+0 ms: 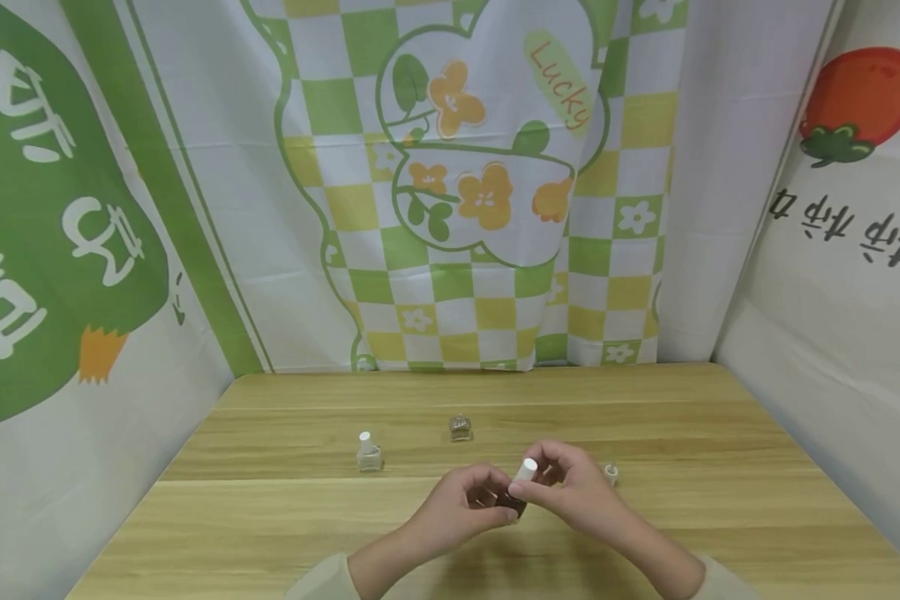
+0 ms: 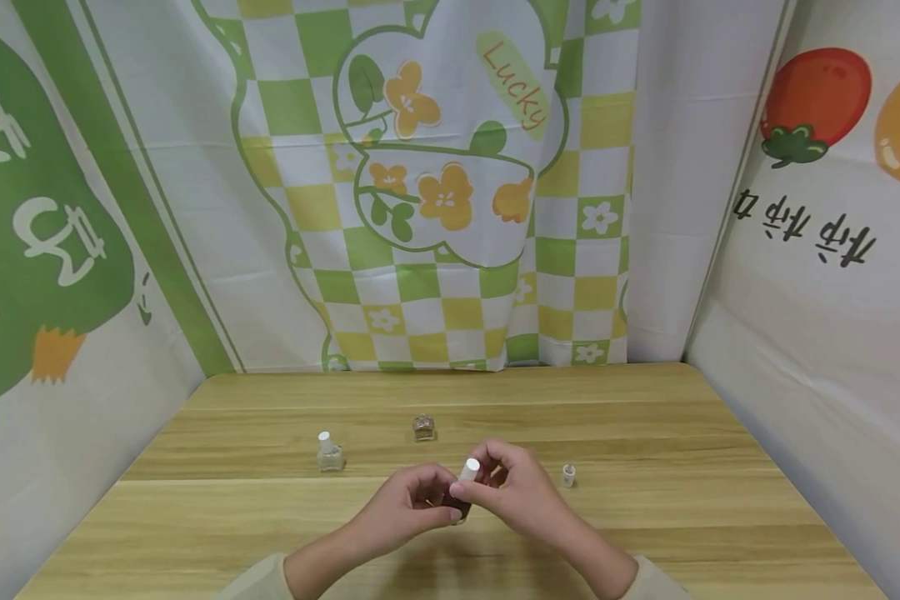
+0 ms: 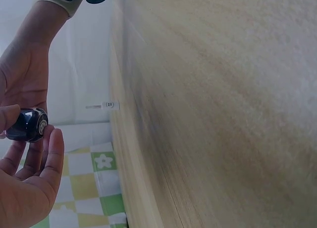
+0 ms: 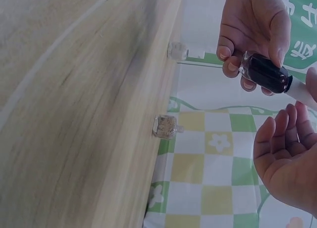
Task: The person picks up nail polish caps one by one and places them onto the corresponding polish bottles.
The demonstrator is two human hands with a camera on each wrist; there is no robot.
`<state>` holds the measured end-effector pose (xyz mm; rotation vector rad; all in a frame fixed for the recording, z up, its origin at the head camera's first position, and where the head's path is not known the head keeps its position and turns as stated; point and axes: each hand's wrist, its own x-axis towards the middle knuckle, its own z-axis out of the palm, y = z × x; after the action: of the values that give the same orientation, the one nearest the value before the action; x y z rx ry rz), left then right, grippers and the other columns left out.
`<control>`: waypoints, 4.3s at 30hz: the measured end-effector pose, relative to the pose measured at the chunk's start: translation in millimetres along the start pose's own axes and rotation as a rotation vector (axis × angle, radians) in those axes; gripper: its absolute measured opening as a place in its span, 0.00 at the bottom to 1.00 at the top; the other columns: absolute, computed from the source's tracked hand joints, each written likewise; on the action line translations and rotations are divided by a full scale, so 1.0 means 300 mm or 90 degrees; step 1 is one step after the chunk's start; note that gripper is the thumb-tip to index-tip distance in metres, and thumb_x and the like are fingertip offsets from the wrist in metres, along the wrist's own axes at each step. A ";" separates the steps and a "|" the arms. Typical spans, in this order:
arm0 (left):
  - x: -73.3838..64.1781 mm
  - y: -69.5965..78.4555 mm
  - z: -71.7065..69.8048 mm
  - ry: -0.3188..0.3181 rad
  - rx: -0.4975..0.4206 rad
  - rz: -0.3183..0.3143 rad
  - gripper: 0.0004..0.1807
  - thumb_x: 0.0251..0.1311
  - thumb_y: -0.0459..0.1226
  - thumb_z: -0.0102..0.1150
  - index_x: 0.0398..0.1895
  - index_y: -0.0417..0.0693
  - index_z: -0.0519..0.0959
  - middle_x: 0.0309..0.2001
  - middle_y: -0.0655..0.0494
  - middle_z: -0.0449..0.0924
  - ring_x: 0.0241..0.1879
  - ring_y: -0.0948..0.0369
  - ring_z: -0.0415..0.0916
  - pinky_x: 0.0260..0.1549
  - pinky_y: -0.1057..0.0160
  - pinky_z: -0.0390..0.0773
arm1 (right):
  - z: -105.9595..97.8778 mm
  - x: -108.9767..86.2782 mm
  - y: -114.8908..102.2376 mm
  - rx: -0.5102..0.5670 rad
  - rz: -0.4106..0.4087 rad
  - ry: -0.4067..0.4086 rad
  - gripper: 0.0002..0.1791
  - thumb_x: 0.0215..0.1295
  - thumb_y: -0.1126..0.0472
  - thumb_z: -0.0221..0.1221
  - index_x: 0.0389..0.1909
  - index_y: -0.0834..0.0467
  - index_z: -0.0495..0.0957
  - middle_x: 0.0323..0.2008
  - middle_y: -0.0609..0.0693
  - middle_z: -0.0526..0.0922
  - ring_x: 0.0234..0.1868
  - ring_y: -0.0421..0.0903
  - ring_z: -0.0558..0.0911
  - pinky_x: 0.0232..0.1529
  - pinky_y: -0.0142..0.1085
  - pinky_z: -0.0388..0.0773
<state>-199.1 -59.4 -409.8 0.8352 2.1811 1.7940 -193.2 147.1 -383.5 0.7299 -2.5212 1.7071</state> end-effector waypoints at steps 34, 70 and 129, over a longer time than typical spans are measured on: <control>-0.001 0.005 -0.004 0.000 0.011 0.003 0.11 0.57 0.33 0.67 0.42 0.42 0.80 0.38 0.56 0.82 0.34 0.63 0.79 0.34 0.67 0.79 | -0.023 0.012 0.026 0.028 -0.130 -0.049 0.06 0.61 0.63 0.65 0.38 0.57 0.80 0.34 0.50 0.82 0.33 0.45 0.80 0.36 0.37 0.78; 0.002 0.004 -0.003 -0.006 0.006 0.003 0.11 0.57 0.33 0.66 0.42 0.41 0.80 0.39 0.56 0.82 0.35 0.62 0.79 0.34 0.67 0.79 | -0.052 0.011 0.030 -0.009 -0.166 -0.093 0.13 0.65 0.64 0.62 0.50 0.58 0.80 0.38 0.47 0.82 0.37 0.43 0.78 0.38 0.37 0.79; 0.001 0.001 -0.010 -0.006 0.024 0.003 0.10 0.57 0.35 0.66 0.42 0.44 0.80 0.38 0.58 0.82 0.35 0.62 0.79 0.36 0.66 0.79 | -0.042 0.019 0.035 0.150 -0.090 -0.110 0.09 0.64 0.68 0.61 0.43 0.70 0.78 0.37 0.49 0.82 0.37 0.43 0.78 0.39 0.40 0.80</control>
<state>-200.6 -61.8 -408.8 0.8560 2.2153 1.7536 -205.5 159.2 -386.1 1.0884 -2.3241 1.9910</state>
